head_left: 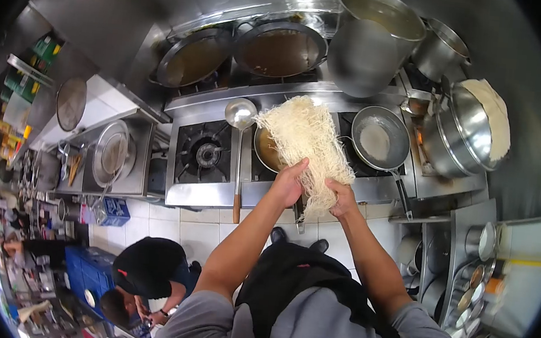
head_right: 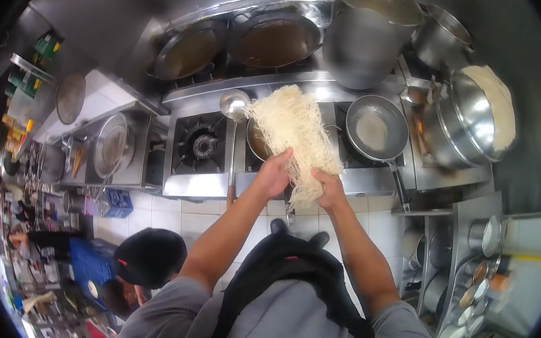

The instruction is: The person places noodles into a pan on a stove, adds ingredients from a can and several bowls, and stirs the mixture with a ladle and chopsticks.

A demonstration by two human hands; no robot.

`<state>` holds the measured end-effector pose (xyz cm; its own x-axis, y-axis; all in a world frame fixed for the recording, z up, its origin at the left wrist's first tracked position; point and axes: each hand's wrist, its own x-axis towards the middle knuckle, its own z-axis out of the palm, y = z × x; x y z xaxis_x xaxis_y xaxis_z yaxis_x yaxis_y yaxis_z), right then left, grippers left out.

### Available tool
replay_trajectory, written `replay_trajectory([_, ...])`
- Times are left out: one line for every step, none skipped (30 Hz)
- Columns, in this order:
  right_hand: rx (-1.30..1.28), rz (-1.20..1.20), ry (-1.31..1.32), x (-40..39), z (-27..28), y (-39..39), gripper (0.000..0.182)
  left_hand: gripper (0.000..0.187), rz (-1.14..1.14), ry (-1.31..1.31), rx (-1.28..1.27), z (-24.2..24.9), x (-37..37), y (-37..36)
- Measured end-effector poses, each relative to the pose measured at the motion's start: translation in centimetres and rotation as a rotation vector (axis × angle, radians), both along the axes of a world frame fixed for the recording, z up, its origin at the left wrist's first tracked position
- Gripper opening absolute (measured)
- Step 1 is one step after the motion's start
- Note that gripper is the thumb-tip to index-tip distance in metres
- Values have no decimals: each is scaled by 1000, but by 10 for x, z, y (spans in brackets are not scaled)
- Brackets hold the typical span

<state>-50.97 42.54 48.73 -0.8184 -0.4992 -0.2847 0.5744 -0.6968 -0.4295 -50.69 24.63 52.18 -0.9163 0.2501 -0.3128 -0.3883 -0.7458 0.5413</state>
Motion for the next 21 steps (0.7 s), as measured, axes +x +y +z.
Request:
replay_trajectory([-18,37,13,-4,0,4,55,55,-41,40,-22,-5,0,-5])
replay_trajectory([-34,68,29,-9,1,7,55,55,-29,38,-18,-7,3,-11])
replay_trajectory([-28,76,26,-11,0,9,55,62,-4,-41,-88,-3,9,-18])
replay_trajectory([12,65,23,-13,-1,13,50,68,18,-120,-154,-1,17,-27])
replay_trajectory([55,53,22,-15,-2,16,46,78,43,-163,-196,-14,22,-40])
replay_trajectory([64,56,24,-18,-4,19,46,78,115,-135,-285,-32,31,-56])
replay_trajectory([102,26,12,-19,-8,22,46,77,187,-108,-374,-48,42,-73])
replay_trajectory([141,-5,-1,-19,-10,25,46,68,261,-178,-601,-57,52,-89])
replay_trajectory([149,-8,-5,-20,-10,29,46,50,332,-196,-927,-102,59,-115])
replay_trajectory([168,-4,2,-21,-7,33,47,53,263,-234,-1402,-135,72,-138])
replay_trajectory([186,0,10,-21,-3,35,47,56,176,-260,-1875,-164,85,-158])
replay_trajectory([196,-6,12,-20,3,36,47,56,173,-253,-1866,-195,98,-175])
replay_trajectory([243,-19,19,-18,10,37,48,59,56,-206,-1981,-224,109,-189])
replay_trajectory([290,-32,27,-18,15,37,48,62,-63,-153,-2091,-239,110,-194])
replay_trajectory([303,-39,30,-19,17,38,48,62,-64,-142,-2078,-225,104,-187])
replay_trajectory([296,-34,13,-18,18,39,49,62,-68,-279,-2057,-192,100,-176])
replay_trajectory([287,-28,-5,-15,18,40,50,63,-74,-417,-2031,-164,95,-170])
replay_trajectory([297,-32,-8,-14,16,42,50,57,173,-277,-2008,-156,88,-171])
replay_trajectory([289,-16,-9,-14,12,43,51,52,422,-139,-1965,-146,78,-174])
replay_trajectory([276,3,-14,-15,9,44,51,45,510,39,-1810,-114,60,-174])
replay_trajectory([277,9,-21,-13,9,44,51,38,587,204,-1650,-65,42,-174])
